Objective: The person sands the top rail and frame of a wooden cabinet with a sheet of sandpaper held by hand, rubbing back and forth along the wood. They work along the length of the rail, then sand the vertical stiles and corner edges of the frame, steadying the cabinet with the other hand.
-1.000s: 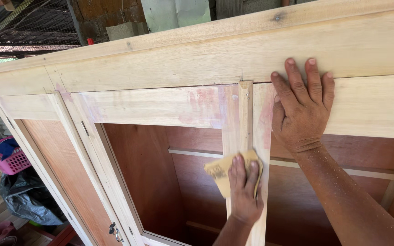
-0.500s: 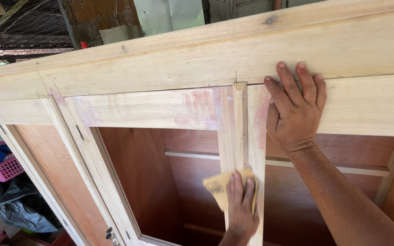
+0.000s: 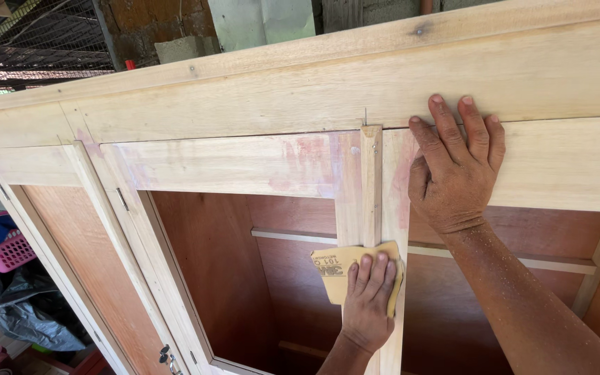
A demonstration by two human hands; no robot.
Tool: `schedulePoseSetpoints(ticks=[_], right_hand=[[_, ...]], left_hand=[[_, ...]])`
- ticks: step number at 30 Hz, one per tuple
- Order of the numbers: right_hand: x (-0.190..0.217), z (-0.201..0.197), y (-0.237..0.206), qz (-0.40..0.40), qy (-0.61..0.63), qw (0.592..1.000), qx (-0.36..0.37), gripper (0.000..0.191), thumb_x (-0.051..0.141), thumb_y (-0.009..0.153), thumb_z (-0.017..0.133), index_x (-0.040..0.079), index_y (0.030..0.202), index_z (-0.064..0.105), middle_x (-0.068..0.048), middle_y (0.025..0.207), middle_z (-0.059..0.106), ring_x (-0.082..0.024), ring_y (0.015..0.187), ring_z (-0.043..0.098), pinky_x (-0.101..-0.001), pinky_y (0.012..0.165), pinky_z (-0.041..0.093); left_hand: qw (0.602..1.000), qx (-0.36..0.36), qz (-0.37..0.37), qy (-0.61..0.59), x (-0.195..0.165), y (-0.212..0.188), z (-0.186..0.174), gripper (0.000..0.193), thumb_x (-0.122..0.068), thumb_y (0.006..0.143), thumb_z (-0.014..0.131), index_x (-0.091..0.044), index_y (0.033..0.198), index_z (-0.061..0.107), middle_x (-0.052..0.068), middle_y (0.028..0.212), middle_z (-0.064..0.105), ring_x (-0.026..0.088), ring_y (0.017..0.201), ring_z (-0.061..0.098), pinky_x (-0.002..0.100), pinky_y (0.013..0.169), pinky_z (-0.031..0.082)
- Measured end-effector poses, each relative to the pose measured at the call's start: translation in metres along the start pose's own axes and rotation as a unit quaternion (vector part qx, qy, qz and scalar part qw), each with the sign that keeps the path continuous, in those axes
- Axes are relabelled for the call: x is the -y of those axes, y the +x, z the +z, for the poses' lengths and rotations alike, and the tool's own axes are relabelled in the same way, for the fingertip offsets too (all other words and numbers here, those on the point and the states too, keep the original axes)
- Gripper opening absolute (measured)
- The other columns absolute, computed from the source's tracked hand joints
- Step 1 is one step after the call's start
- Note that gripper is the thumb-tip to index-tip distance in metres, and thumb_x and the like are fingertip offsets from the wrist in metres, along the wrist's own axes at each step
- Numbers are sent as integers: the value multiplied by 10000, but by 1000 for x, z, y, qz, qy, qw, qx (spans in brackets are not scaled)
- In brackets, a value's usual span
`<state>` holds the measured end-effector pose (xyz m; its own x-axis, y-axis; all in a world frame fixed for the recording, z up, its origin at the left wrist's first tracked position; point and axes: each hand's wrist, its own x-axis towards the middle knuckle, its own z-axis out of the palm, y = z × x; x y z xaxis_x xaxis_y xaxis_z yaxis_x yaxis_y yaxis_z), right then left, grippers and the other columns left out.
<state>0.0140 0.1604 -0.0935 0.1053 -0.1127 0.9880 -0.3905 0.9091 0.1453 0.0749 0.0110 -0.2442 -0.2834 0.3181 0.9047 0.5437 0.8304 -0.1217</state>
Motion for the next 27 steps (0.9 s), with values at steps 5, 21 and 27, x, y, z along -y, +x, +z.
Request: schedulePoseSetpoints(ticks=[5, 21, 27], right_hand=[[7, -7, 2, 3, 9, 1000, -5, 395, 68, 976, 581, 122, 1326, 757, -57, 1623, 584, -291, 1580, 388, -528, 1325, 208], [1, -17, 9, 21, 107, 993, -44, 315, 230, 1076, 496, 110, 1197, 761, -106, 1530, 597, -308, 1508, 453, -509, 1310, 221], [-3, -19, 9, 18, 113, 992, -45, 307, 239, 1063, 502, 103, 1163, 758, -108, 1519, 605, -304, 1505, 451, -506, 1307, 217]], left_hand=[[997, -39, -38, -52, 14, 64, 3, 847, -51, 806, 618, 1, 1616, 374, 174, 1733, 282, 413, 1628, 169, 601, 1298, 154], [978, -182, -72, -78, 11, 115, 5, 757, -62, 937, 666, -36, 1621, 344, 324, 1711, 155, 529, 1594, 170, 631, 1275, 192], [985, -112, -102, -86, -17, 40, 6, 784, -4, 856, 590, -66, 1604, 363, 332, 1685, 155, 547, 1566, 150, 658, 1248, 153]])
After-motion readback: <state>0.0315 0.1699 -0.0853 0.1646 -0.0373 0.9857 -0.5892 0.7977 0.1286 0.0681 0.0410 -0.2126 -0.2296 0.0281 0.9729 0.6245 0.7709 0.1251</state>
